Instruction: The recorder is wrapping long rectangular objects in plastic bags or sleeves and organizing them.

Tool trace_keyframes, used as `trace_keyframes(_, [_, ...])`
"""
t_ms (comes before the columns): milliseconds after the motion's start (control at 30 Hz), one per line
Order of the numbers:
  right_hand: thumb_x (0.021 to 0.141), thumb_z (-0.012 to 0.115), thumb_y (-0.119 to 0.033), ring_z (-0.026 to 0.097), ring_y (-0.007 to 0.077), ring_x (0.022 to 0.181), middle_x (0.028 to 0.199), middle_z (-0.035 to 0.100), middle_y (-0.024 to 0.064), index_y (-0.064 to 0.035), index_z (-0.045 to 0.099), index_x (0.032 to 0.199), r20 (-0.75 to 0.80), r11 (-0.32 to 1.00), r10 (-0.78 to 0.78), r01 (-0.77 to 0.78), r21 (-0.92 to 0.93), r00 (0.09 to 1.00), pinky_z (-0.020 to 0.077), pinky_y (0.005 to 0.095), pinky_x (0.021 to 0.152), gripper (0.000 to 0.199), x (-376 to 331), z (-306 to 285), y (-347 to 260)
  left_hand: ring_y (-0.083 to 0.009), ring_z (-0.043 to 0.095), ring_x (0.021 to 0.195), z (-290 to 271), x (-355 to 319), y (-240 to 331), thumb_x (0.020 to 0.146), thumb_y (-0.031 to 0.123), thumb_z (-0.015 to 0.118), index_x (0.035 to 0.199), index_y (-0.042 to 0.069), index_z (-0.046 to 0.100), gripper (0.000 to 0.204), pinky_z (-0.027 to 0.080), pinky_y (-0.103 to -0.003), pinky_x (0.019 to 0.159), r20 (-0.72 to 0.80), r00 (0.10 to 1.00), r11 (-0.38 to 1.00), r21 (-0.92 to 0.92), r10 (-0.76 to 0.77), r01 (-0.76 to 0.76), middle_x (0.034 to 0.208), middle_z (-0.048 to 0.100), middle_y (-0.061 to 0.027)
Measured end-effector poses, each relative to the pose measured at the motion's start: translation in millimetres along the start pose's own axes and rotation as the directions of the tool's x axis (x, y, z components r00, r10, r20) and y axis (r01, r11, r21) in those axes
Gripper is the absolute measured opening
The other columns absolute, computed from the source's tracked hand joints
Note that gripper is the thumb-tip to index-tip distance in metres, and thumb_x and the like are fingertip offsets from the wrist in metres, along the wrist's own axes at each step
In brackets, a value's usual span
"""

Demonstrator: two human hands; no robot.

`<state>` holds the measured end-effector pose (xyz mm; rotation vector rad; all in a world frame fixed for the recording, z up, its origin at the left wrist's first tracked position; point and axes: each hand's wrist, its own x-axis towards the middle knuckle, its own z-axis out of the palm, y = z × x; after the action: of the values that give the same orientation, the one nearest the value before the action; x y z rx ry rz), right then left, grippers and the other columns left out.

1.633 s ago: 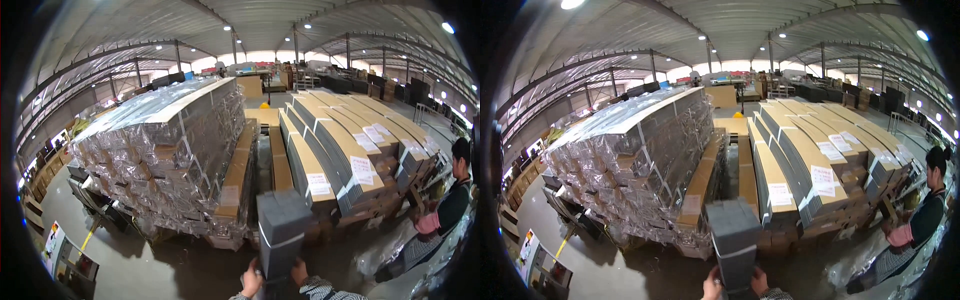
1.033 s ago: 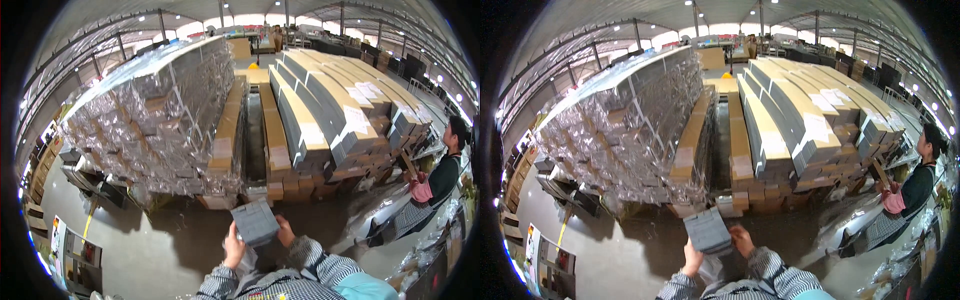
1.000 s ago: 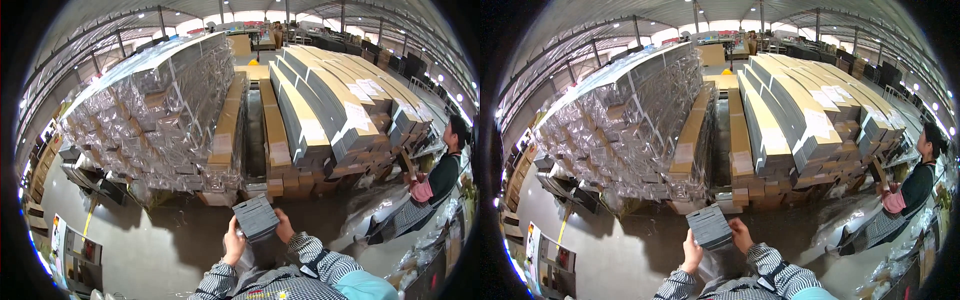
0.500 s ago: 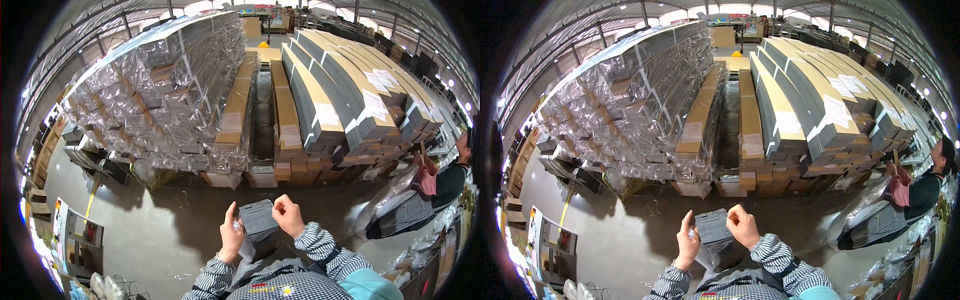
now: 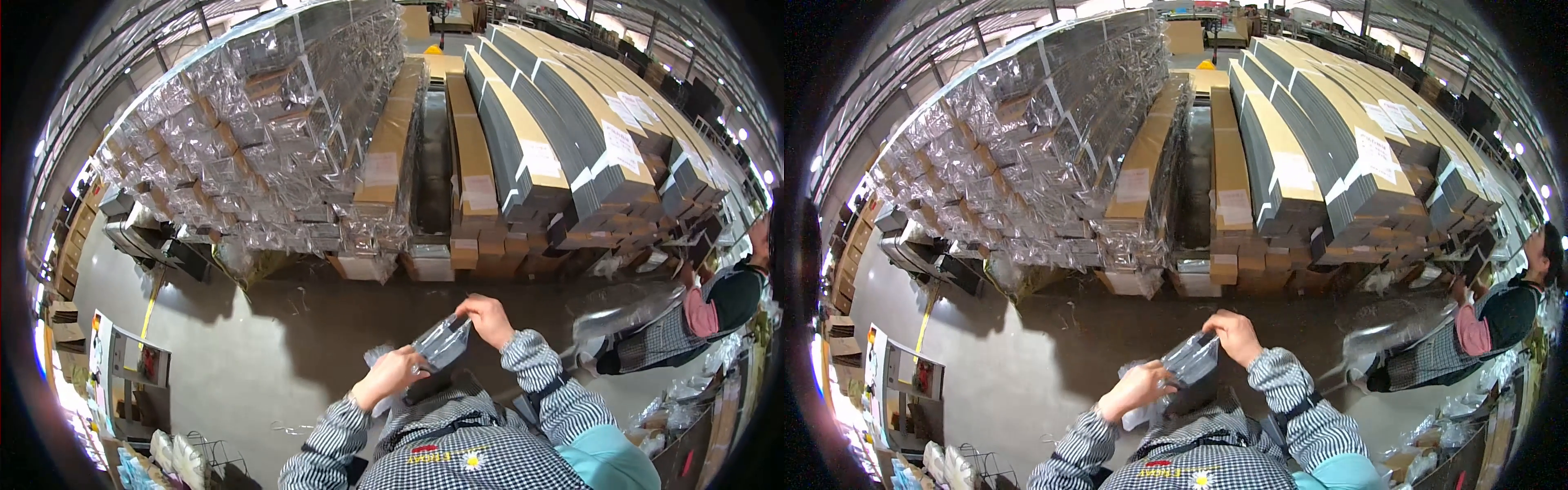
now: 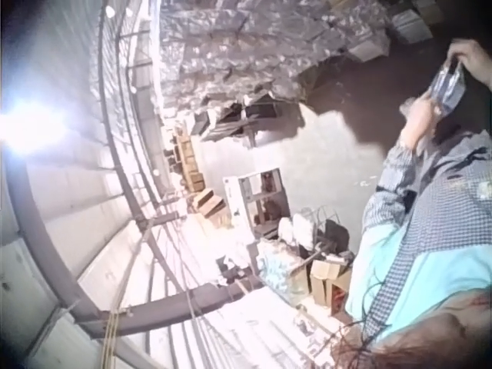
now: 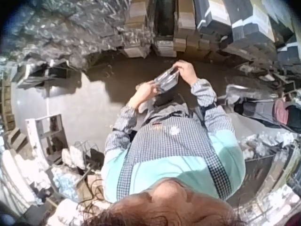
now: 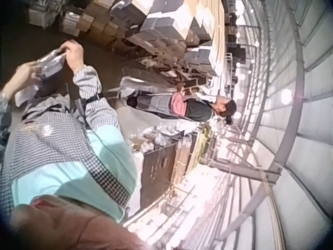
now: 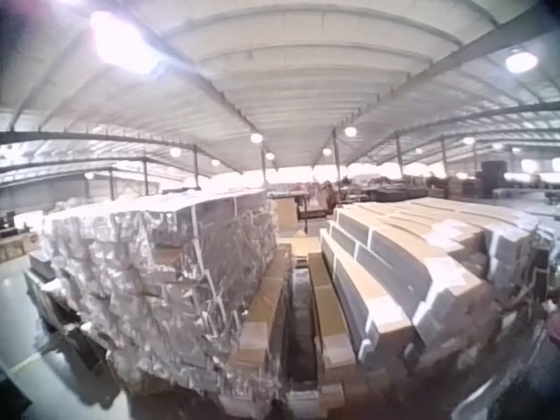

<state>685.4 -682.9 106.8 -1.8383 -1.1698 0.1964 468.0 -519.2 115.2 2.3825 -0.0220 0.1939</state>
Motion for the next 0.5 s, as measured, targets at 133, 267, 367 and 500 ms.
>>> trace_keyframes(133, [0.091, 0.06, -0.005, 0.059, 0.0267, 0.108, 0.119, 0.058, 0.0168, -0.0051, 0.043, 0.136, -0.03, 0.803, 0.237, -0.178, 0.569, 0.971, 0.0476, 0.0373, 0.091, 0.048, -4.8, 17.1, 21.5, -0.0312, 0.064, 0.063, 18.3, 19.9, -15.6, 0.085, 0.018, 0.072, 0.077, 0.0, 0.061, 0.023, 0.05, -0.038, 0.06, -0.105, 0.95, 0.944, -0.187, -0.293, 0.271, 0.069, 0.06, -0.0184])
trace_keyframes(267, [0.069, 0.089, -0.029, 0.027, 0.0332, 0.144, 0.154, 0.023, 0.0216, -0.0115, -0.013, 0.154, -0.025, 0.904, 0.06, -0.044, 0.424, 0.998, 0.0253, 0.0458, 0.116, 0.134, -56.0, 33.6, 24.1, -0.0074, 0.059, 0.061, -0.4, 36.4, 20.7, 0.09, 0.02, 0.07, 0.074, 0.001, 0.061, 0.026, 0.046, -0.031, 0.055, -0.213, 0.902, 0.816, -0.538, -0.374, 0.212, 0.061, 0.062, -0.012])
trace_keyframes(367, [0.064, 0.092, -0.026, 0.032, 0.0313, 0.141, 0.154, 0.026, 0.0177, -0.0099, -0.006, 0.154, 0.134, 0.901, 0.154, -0.194, 0.389, 0.979, 0.0292, 0.0442, 0.115, 0.134, -86.0, 57.3, 25.1, -0.0015, 0.05, 0.059, -59.5, 62.8, 113.4, 0.095, 0.015, 0.064, 0.103, 0.001, 0.074, 0.019, 0.041, -0.019, 0.054, -0.339, 0.935, 0.723, -0.672, -0.105, -0.162, 0.082, 0.071, -0.0022])
trace_keyframes(500, [0.081, 0.078, -0.016, 0.037, 0.0214, 0.136, 0.149, 0.036, 0.0143, -0.0073, 0.026, 0.149, 0.179, 0.343, 0.287, -0.275, 0.898, 0.941, 0.0338, 0.0371, 0.111, 0.085, -60.6, 115.2, -89.2, -0.004, 0.055, 0.058, -148.5, 53.8, 187.3, 0.096, 0.016, 0.062, 0.109, 0.002, 0.072, 0.022, 0.046, -0.02, 0.053, -0.359, 0.929, 0.611, -0.716, 0.091, -0.337, 0.11, 0.071, -0.0145])
